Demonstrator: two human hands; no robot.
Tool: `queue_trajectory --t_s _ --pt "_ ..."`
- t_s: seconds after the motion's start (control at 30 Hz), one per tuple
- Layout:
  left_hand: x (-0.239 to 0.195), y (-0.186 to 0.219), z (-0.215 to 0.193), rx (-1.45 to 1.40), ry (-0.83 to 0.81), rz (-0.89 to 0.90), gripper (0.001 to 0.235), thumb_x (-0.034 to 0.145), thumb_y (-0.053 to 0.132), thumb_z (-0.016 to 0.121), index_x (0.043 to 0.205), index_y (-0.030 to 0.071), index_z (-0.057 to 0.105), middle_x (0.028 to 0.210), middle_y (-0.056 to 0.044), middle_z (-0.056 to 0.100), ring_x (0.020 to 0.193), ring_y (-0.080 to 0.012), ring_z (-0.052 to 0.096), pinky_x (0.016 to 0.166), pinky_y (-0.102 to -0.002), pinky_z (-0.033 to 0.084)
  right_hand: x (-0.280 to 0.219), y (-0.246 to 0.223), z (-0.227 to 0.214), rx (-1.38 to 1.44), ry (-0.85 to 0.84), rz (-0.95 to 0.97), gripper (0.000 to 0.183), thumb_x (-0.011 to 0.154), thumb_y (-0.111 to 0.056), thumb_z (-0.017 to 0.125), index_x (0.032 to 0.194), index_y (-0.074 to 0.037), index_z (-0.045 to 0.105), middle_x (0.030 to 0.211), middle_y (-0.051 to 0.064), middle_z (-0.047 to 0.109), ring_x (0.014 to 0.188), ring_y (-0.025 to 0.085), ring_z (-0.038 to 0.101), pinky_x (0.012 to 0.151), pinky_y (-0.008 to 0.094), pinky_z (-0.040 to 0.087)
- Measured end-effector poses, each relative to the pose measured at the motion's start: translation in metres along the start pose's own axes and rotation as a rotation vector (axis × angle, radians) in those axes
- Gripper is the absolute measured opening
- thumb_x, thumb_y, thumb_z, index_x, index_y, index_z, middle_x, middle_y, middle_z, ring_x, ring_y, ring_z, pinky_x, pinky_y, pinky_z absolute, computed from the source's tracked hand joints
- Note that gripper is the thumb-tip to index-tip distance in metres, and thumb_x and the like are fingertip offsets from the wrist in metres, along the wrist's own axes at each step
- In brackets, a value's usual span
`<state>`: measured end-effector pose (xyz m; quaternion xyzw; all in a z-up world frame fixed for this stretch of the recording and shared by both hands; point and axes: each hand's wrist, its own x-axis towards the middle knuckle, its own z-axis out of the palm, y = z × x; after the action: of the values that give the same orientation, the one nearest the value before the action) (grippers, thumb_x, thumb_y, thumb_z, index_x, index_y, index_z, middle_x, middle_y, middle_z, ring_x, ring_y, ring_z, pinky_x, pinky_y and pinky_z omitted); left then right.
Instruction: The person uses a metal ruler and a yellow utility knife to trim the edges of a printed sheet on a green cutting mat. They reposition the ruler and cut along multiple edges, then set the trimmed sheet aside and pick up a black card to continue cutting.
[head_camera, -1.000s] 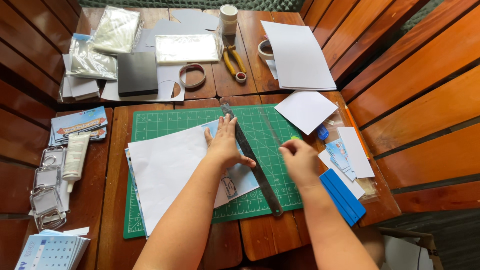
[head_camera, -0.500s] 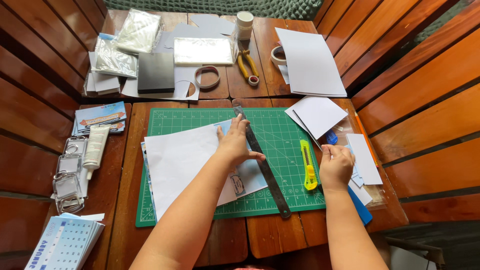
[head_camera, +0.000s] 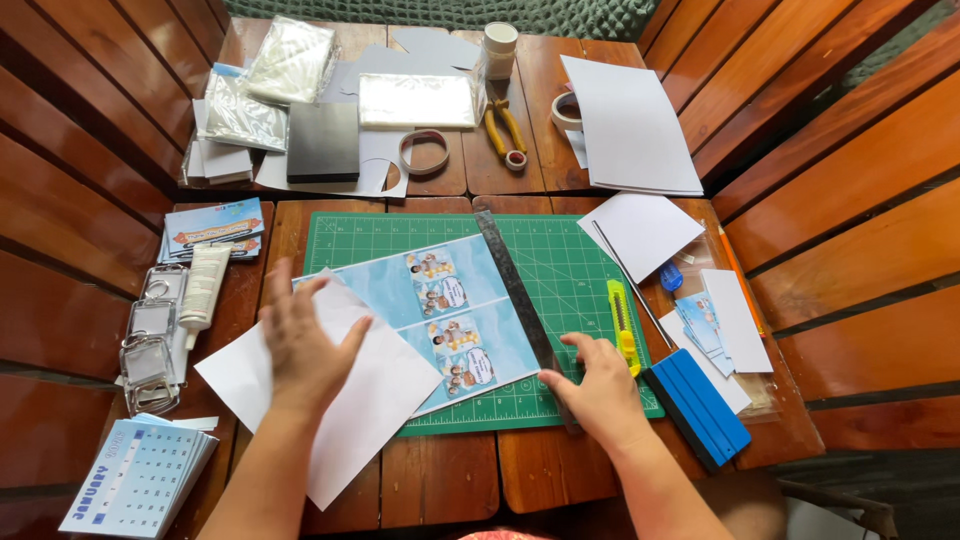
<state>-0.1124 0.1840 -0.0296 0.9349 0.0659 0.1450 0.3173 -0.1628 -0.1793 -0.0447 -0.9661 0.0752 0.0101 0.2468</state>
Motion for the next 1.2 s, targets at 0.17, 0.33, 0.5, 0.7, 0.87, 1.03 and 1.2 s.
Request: queue_trajectory --t_s 0.17,0.33,0.5,0.7,0.87,1.03,1.2 --pt "-0.011 -0.038 -0.02 0.201 -0.179 -0.283 0.099 0.067 0.062 0.085 0.147 0.021 0.045 0.165 -0.009 0.03 0.156 -0.0294 0.026 0.122 -0.058 0.028 0.001 0.011 0.018 0.013 -0.055 0.083 0.058 0.076 -0.035 0.088 0.129 -0.033 0.064 0.102 0.003 0.069 0.098 0.025 0.074 0.094 0.042 0.059" --pt "0.002 -0.045 -0.018 0.263 -0.231 -0.285 0.097 0.067 0.068 0.084 0.146 0.023 0.05 0.153 -0.004 0.047 0.148 -0.0268 0.04 0.121 -0.056 0.031 0.004 0.005 0.011 0.084 -0.074 0.152 0.063 0.075 -0.022 0.09 0.133 -0.028 0.065 0.101 0.007 0.07 0.097 0.024 0.076 0.091 0.04 0.06" --pt "0.018 -0.016 -0.022 0.275 -0.236 -0.163 0.107 0.057 0.054 0.096 0.148 0.018 0.052 0.143 -0.009 0.052 0.142 -0.0314 0.044 0.121 -0.064 0.024 0.015 0.012 0.012 0.209 -0.153 0.248 0.069 0.07 -0.019 0.094 0.134 -0.022 0.068 0.081 0.001 0.068 0.081 0.019 0.073 0.083 0.037 0.06" --pt "0.04 -0.019 0.024 0.234 -0.262 -0.009 0.104 0.053 0.056 0.097 0.141 0.018 0.058 0.128 -0.008 0.051 0.125 -0.0313 0.052 0.113 -0.05 0.035 0.009 0.009 0.009 0.231 -0.157 0.19 0.023 0.088 -0.035 0.076 0.107 -0.023 0.079 0.074 0.006 0.073 0.081 0.026 0.075 0.081 0.041 0.057" --pt "0.062 0.023 0.062 0.156 -0.348 0.1 0.095 0.058 0.056 0.095 0.137 0.019 0.059 0.131 -0.008 0.051 0.129 -0.0307 0.05 0.112 -0.046 0.033 0.002 0.034 0.024 0.64 0.091 0.193 0.013 0.096 -0.024 0.074 0.1 -0.012 0.077 0.072 0.003 0.067 0.074 0.013 0.06 0.072 0.031 0.053" --pt "0.091 0.063 0.122 0.156 -0.436 0.192 0.098 0.062 0.074 0.084 0.14 0.024 0.053 0.132 -0.008 0.046 0.128 -0.0323 0.041 0.113 -0.044 0.028 -0.005 0.039 0.028 0.768 0.219 0.15 0.014 0.097 -0.021 0.071 0.095 -0.007 0.069 0.079 0.001 0.067 0.068 0.012 0.058 0.056 0.026 0.047" --pt "0.105 0.078 0.166 0.113 -0.337 0.267 0.091 0.06 0.074 0.085 0.13 0.022 0.059 0.132 -0.01 0.047 0.128 -0.0337 0.043 0.109 -0.047 0.031 -0.007 0.043 0.031 0.606 0.264 0.071 0.019 0.093 -0.029 0.073 0.096 -0.009 0.072 0.08 0.0 0.069 0.074 0.013 0.063 0.068 0.028 0.054"
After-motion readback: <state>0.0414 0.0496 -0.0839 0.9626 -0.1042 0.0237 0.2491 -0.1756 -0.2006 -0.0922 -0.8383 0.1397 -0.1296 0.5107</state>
